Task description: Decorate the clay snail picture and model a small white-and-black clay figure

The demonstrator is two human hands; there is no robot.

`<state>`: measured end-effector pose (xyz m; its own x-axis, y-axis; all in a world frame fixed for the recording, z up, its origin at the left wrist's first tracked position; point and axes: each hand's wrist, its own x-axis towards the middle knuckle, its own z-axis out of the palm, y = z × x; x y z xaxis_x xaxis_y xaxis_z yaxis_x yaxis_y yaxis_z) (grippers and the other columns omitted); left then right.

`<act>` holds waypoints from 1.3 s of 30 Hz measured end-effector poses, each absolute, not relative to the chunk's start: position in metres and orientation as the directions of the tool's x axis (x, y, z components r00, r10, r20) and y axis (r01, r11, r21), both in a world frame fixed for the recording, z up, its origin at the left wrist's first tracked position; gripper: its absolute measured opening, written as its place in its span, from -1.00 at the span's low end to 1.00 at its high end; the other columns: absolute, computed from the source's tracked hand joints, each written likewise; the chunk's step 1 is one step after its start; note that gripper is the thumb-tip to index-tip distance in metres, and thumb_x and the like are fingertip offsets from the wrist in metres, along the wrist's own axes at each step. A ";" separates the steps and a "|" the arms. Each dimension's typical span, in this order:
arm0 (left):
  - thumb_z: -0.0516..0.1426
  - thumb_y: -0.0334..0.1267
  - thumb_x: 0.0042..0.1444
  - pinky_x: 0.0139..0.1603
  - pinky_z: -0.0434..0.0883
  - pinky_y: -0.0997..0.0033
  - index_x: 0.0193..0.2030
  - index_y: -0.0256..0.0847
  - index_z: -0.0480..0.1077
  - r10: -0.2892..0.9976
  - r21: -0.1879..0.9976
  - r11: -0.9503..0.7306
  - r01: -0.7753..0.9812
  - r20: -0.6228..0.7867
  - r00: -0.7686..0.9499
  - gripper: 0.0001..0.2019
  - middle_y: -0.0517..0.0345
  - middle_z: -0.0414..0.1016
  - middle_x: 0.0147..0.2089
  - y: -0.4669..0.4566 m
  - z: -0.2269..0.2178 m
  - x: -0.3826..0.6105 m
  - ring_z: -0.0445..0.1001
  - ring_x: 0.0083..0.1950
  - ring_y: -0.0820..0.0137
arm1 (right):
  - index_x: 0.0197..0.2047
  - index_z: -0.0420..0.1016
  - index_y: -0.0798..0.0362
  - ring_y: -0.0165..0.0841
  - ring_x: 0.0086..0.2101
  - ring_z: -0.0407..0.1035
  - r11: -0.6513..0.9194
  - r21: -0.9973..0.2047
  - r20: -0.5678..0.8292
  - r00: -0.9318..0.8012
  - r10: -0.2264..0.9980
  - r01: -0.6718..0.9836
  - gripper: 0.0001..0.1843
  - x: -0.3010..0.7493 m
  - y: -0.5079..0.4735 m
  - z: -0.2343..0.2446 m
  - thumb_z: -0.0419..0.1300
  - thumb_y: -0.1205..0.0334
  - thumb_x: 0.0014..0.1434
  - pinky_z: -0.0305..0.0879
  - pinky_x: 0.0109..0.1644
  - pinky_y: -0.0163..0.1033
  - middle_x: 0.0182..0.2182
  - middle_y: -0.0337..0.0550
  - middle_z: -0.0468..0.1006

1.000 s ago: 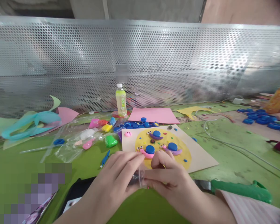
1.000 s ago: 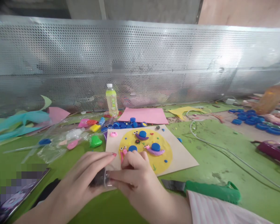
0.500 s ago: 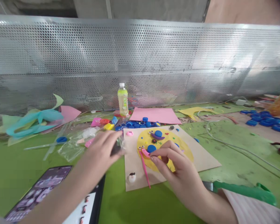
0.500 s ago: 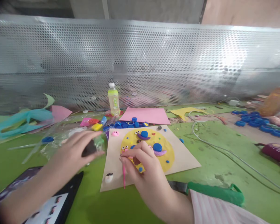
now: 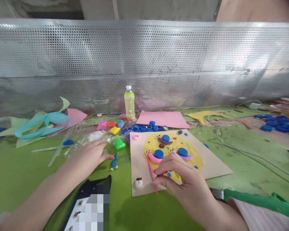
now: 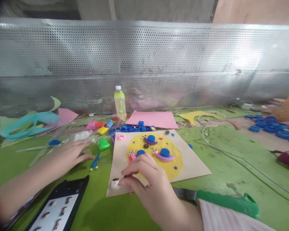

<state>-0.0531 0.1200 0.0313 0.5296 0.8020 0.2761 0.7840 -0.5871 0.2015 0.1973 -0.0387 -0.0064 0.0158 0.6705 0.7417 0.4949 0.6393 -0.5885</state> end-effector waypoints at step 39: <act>0.22 -0.28 0.09 -0.03 0.49 0.24 -0.07 -0.11 0.51 0.681 0.842 -0.299 0.449 -0.142 0.719 -0.76 0.16 0.63 -0.21 0.059 0.028 0.000 0.60 -0.12 0.25 | -0.35 0.45 -0.04 -0.39 -0.36 0.42 0.496 -0.705 0.591 0.034 0.806 0.507 -0.88 0.200 -0.036 -0.014 0.22 0.36 0.22 0.43 -0.26 -0.30 -0.41 -0.26 0.50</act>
<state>-0.0003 0.0592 0.0276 0.7188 0.6806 -0.1419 0.4494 -0.2991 0.8417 0.1996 -0.0357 -0.0136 0.0338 0.8062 0.5907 0.5069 0.4955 -0.7053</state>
